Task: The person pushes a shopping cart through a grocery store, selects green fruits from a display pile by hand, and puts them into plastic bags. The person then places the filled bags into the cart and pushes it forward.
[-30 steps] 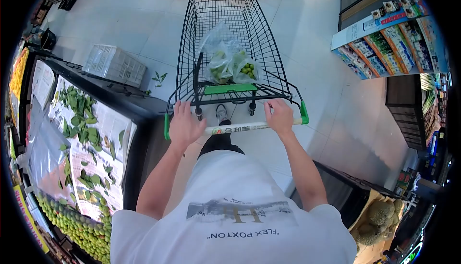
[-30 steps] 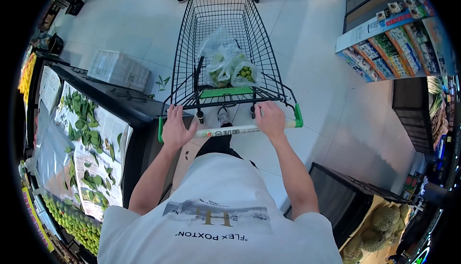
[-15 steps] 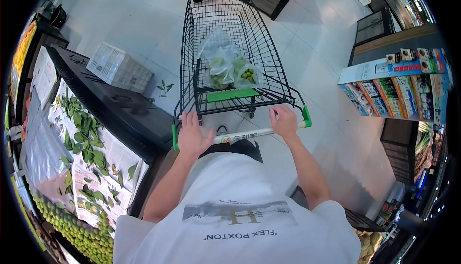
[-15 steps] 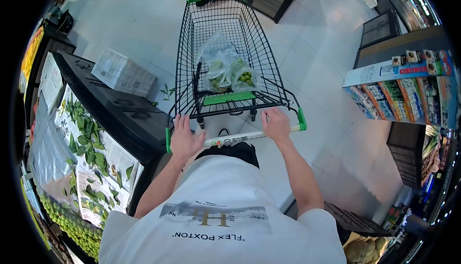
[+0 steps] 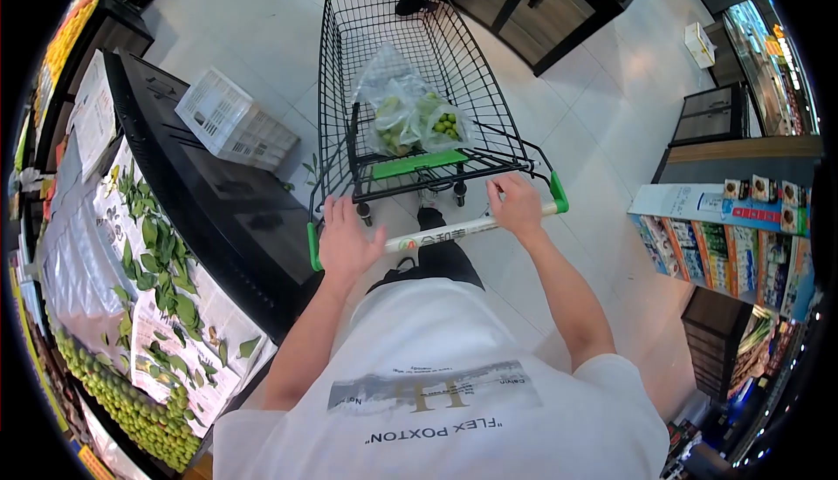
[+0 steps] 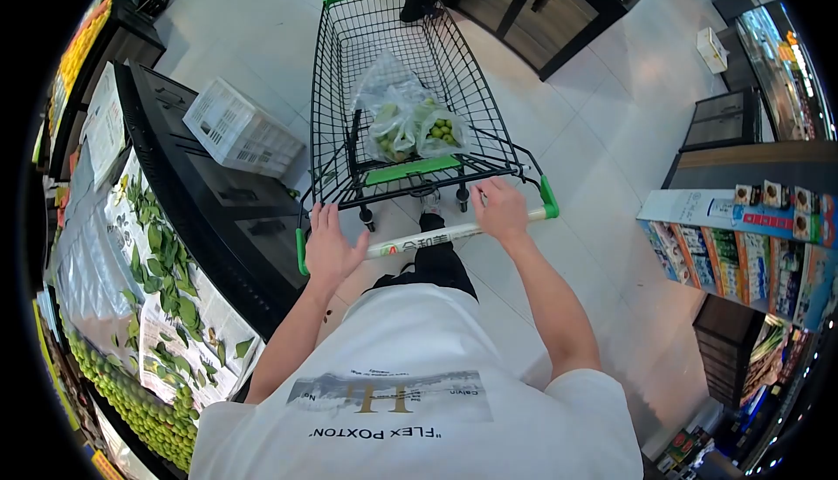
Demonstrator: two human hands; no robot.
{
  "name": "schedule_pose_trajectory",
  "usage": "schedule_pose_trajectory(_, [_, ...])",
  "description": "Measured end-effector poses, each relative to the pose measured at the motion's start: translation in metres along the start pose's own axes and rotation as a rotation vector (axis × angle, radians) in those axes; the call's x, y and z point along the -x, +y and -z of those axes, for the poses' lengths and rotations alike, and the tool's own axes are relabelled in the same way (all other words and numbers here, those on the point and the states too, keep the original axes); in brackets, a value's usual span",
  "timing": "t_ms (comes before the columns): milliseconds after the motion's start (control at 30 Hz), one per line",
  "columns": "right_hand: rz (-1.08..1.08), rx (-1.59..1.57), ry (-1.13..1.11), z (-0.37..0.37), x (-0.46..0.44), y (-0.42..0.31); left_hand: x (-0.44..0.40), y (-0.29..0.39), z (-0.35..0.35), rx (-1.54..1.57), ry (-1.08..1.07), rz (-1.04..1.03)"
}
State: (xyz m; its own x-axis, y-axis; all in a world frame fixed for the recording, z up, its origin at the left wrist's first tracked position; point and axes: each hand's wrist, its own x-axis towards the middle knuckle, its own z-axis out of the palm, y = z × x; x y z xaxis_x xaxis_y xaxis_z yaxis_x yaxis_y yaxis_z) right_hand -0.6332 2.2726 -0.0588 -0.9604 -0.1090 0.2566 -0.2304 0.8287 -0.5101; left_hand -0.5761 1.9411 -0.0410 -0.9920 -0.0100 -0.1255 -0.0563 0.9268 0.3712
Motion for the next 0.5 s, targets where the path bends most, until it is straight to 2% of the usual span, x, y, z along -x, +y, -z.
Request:
schedule_pose_trajectory(300, [0.091, -0.035, -0.118, -0.053, -0.154, 0.015, -0.118, -0.014, 0.021, -0.030, 0.051, 0.170])
schedule_pose_trajectory(500, [0.180, -0.034, -0.221, -0.090, -0.254, 0.018, -0.196, -0.038, 0.031, -0.062, 0.120, 0.209])
